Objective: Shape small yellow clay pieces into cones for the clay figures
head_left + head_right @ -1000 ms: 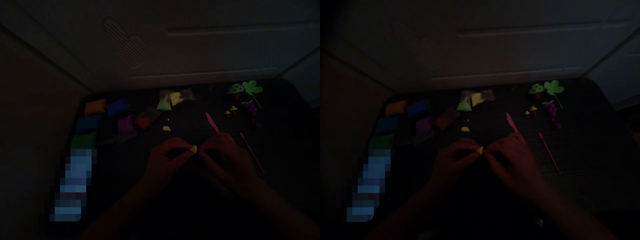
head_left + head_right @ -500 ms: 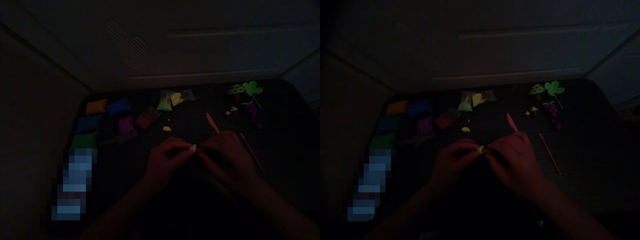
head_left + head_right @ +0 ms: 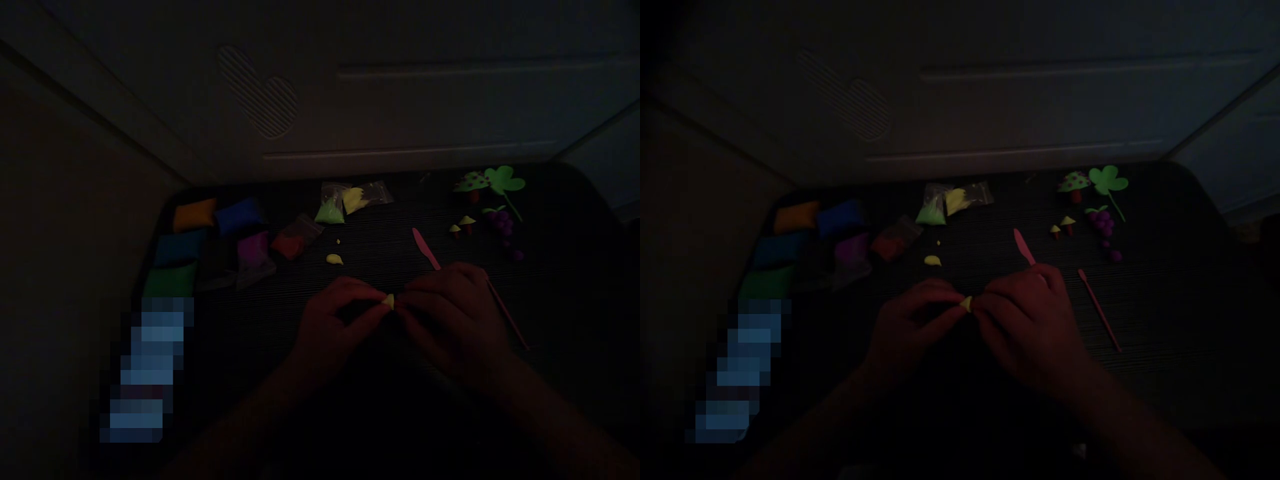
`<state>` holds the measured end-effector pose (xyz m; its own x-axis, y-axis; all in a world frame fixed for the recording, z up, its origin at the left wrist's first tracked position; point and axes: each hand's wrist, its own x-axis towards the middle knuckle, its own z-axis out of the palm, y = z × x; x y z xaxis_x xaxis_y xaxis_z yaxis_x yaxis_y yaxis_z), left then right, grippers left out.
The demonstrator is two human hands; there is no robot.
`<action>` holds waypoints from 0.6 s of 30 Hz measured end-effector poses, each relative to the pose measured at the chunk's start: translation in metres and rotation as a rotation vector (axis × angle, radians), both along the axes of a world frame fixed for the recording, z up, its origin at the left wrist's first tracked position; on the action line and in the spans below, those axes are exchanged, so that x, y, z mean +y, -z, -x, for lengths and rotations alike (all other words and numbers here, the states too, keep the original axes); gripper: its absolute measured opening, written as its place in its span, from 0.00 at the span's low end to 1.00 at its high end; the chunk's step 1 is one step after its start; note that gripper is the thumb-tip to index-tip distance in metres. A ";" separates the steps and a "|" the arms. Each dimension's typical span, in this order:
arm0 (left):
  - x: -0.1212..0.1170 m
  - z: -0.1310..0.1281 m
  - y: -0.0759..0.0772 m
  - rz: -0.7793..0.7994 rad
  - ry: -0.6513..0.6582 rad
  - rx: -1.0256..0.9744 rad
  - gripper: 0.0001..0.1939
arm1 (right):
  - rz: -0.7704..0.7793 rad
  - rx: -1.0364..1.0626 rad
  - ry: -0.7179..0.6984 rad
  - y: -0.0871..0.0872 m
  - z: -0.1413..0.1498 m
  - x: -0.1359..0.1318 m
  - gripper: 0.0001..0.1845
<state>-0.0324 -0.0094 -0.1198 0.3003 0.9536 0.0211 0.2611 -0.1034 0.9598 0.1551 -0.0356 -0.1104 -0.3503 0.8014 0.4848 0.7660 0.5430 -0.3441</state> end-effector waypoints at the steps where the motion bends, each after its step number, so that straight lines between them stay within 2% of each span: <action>1: 0.000 0.000 0.000 -0.004 0.006 0.006 0.04 | 0.005 0.002 0.001 0.000 0.001 0.000 0.10; 4: 0.001 0.000 0.000 0.000 -0.004 0.018 0.06 | 0.042 0.035 0.013 -0.001 0.001 0.001 0.10; 7: 0.001 0.001 0.001 0.015 -0.034 0.051 0.06 | 0.097 0.103 0.102 -0.001 -0.009 0.000 0.08; 9: 0.000 0.002 0.002 0.024 -0.040 0.074 0.05 | 0.128 0.153 0.248 0.000 -0.023 -0.001 0.06; 11: 0.000 0.004 0.004 0.026 -0.038 0.085 0.05 | 0.132 0.188 0.460 0.002 -0.042 -0.001 0.04; 14: 0.001 0.006 0.008 0.027 -0.011 0.100 0.05 | 0.121 0.150 0.738 0.010 -0.070 0.005 0.07; 18: 0.003 0.006 0.011 0.044 -0.041 0.099 0.05 | 0.235 0.018 0.872 0.022 -0.091 0.021 0.10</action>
<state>-0.0383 -0.0062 -0.1309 0.2591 0.9646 -0.0489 0.3576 -0.0488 0.9326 0.2458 -0.0150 -0.1323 0.4343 0.8579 0.2746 0.8661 -0.3141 -0.3888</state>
